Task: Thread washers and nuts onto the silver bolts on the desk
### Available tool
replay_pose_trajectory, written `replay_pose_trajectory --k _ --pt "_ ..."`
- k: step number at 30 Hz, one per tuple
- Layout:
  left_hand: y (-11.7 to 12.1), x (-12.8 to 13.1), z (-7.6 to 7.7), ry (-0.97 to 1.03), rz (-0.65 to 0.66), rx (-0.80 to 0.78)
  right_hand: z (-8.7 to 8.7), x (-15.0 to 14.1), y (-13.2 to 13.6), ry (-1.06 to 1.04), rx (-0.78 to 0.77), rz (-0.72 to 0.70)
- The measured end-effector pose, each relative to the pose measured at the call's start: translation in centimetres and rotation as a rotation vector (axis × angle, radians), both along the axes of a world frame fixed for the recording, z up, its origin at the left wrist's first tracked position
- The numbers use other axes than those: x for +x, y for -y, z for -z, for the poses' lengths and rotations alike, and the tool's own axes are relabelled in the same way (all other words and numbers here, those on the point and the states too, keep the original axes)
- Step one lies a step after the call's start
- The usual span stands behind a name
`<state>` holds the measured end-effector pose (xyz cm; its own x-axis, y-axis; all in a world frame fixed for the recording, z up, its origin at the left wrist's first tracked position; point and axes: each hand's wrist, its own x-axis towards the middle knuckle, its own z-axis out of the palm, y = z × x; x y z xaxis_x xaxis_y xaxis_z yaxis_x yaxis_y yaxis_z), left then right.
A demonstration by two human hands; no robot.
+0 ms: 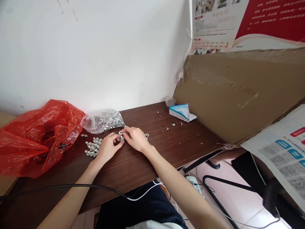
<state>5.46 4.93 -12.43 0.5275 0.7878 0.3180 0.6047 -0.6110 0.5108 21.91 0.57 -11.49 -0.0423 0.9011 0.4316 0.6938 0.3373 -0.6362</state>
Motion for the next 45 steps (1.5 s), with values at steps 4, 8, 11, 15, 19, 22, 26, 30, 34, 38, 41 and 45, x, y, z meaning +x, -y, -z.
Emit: replay_pose_trajectory --k 4,8,11,15,19,22,26,30,34,38,41,45 --pt "0.0 0.0 0.1 -0.005 0.002 0.004 -0.2 -0.1 0.2 -0.013 -0.017 -0.021" --pt "-0.1 0.0 0.2 -0.003 0.004 0.011 -0.1 -0.1 0.1 -0.014 0.0 -0.014" --pt "-0.1 0.0 0.2 0.0 0.006 0.006 0.1 -0.1 0.0 0.003 0.003 0.019" --pt "0.0 0.0 0.1 -0.007 0.0 0.001 0.0 -0.1 0.0 0.028 -0.012 0.015" --pt "0.0 0.0 0.0 -0.015 0.0 -0.002 -0.3 -0.2 0.2 0.001 -0.01 -0.014" --pt "0.0 0.0 0.0 -0.014 -0.001 0.004 -0.3 -0.2 0.2 -0.016 -0.001 -0.049" --pt "0.1 0.1 0.0 -0.007 0.002 0.013 0.1 0.0 0.0 -0.019 0.02 -0.026" --pt "0.1 0.0 0.0 -0.007 0.008 0.013 0.3 0.1 -0.2 -0.015 0.043 -0.029" --pt "0.0 0.0 0.0 -0.008 0.006 0.007 0.3 0.0 -0.2 0.011 0.061 -0.147" --pt "-0.1 0.0 0.0 -0.017 0.006 0.006 0.4 -0.1 -0.2 0.04 0.071 -0.185" --pt "0.1 -0.1 0.0 -0.024 0.002 0.012 0.6 -0.1 -0.3 0.043 0.07 -0.185" --pt "0.4 -0.1 -0.2 0.001 -0.007 0.038 0.6 0.0 -0.3 0.008 0.062 -0.195"
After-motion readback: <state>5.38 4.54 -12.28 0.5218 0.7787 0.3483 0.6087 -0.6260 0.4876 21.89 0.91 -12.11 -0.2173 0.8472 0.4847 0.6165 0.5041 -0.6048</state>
